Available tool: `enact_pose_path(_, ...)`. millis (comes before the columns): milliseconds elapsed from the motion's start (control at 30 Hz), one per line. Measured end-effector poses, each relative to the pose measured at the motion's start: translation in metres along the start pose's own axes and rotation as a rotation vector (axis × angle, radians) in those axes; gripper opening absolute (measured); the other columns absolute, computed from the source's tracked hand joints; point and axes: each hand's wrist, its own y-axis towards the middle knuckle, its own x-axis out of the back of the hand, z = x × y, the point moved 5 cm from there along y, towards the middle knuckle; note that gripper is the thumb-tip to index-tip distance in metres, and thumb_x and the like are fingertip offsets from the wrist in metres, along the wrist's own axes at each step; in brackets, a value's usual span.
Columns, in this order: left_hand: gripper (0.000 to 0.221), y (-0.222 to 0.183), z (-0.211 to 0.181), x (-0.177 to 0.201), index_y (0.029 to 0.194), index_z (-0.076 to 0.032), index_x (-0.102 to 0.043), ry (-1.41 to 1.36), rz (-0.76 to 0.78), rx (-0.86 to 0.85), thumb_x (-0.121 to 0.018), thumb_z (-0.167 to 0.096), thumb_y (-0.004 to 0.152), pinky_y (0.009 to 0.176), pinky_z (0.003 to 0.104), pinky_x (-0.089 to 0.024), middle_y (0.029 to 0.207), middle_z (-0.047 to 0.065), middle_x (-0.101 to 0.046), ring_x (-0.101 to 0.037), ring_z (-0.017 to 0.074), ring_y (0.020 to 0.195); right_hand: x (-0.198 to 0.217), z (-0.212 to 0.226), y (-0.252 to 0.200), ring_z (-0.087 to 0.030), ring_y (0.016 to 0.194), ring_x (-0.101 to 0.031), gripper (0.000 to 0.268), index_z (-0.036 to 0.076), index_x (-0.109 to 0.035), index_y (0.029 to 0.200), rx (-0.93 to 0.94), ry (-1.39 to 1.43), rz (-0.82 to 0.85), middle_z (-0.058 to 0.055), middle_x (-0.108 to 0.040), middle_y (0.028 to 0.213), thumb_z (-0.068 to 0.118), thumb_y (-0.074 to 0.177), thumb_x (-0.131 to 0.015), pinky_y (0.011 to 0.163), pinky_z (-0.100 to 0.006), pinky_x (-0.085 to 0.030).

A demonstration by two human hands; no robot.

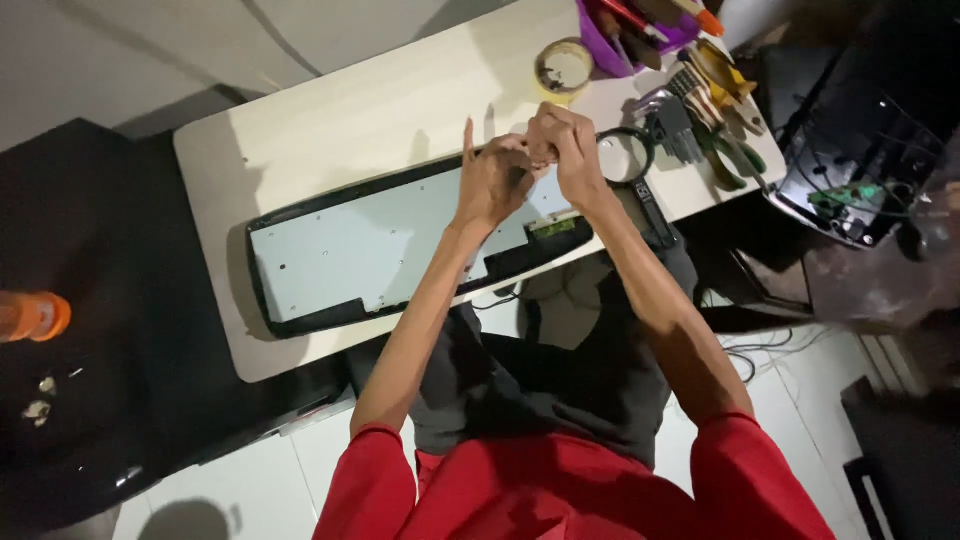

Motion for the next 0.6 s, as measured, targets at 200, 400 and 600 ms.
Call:
enact_pose_path(200,0.009,0.005,-0.006,0.014,0.077,-0.018,-0.075,-0.15,0.028,0.08,-0.076,-0.012,0.07,0.124,0.059,-0.002,0.076,-0.005,-0.076,-0.068,0.0146,0.107,-0.011,0.004,0.013,-0.014,0.068,-0.038,0.027,0.009,-0.045,0.069,-0.047,-0.209,-0.038,-0.003,-0.044,0.072,0.023,0.092,-0.044,0.065,-0.031,-0.039)
enact_pose_path(400,0.019,0.004,-0.012,0.017,0.092,-0.007,-0.072,-0.072,0.059,0.059,-0.063,-0.024,0.088,0.123,0.058,-0.004,0.083,0.003,-0.071,-0.064,0.0195,0.099,-0.052,0.068,-0.014,-0.013,0.07,-0.052,0.019,0.001,-0.062,0.108,0.111,-0.324,-0.345,-0.005,-0.061,0.082,0.012,0.105,-0.048,0.065,-0.027,-0.044)
enact_pose_path(600,0.025,0.004,-0.007,0.013,0.097,-0.021,-0.08,-0.047,0.082,0.098,-0.078,-0.013,0.074,0.125,0.06,-0.001,0.106,-0.012,-0.071,-0.062,0.0113,0.115,-0.028,0.003,-0.001,-0.011,0.046,-0.054,0.04,0.003,-0.054,0.083,0.136,-0.254,-0.524,-0.002,-0.045,0.06,0.033,0.108,-0.046,0.043,-0.024,-0.06)
